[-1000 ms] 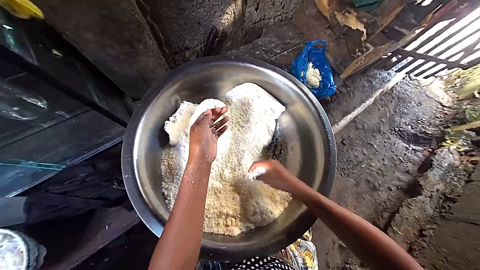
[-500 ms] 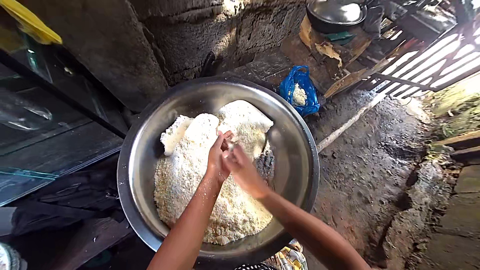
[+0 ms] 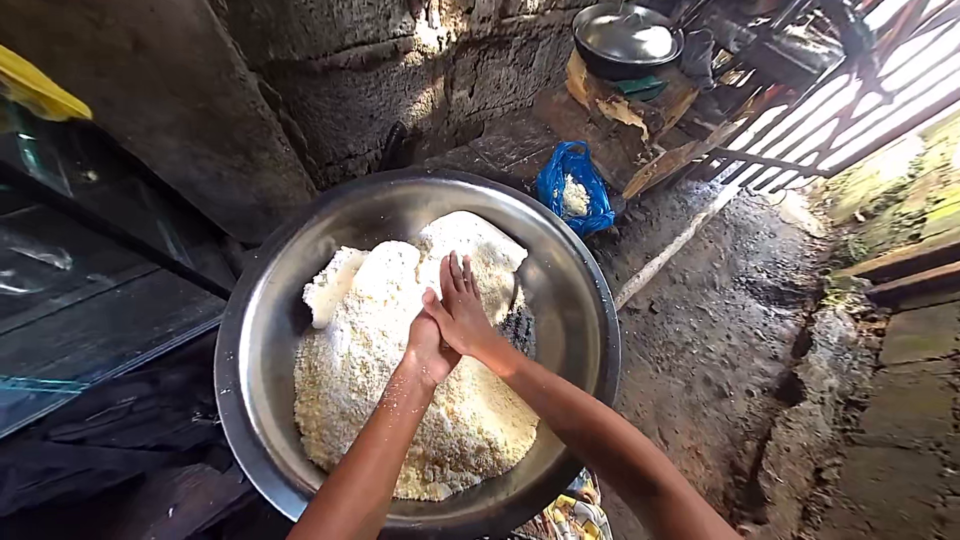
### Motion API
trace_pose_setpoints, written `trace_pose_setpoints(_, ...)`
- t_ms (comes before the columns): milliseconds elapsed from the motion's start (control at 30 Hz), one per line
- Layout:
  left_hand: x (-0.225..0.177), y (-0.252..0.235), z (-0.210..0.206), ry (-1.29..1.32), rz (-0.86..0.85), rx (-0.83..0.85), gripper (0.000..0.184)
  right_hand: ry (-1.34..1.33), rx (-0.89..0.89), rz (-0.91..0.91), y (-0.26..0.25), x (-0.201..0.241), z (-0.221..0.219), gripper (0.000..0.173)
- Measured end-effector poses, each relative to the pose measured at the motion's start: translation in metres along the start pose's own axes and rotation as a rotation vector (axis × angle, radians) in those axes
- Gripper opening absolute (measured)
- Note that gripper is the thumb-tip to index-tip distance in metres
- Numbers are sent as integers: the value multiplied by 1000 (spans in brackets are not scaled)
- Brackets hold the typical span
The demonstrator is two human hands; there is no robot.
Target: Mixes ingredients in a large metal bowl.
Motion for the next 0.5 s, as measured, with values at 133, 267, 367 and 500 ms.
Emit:
trace_pose_setpoints(133,-25,-11,10,-150,-179,10,57,-10,103,204,28,22,-8,100)
trace_pose_setpoints(267,-45,-15,20,-96,-8,103,66,-40,160,103,31,-11,16,66)
trace_pose_setpoints(367,-61,-14,21,-272,-144,112,36,-168,92,-76,21,-48,55,32)
trace_pose_setpoints(500,-68,-13,22,-283,-293,22,26,-165,197,-179,20,-82,71,26)
Point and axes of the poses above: each hand's wrist, its own y-axis away from the middle knuckle, its own z-axis out of the back of the hand, x = y × z, the point moved 5 cm from there along -y, towards the middle knuckle, and after that the axes turned 3 degrees about -z, right-handed, at the moved point
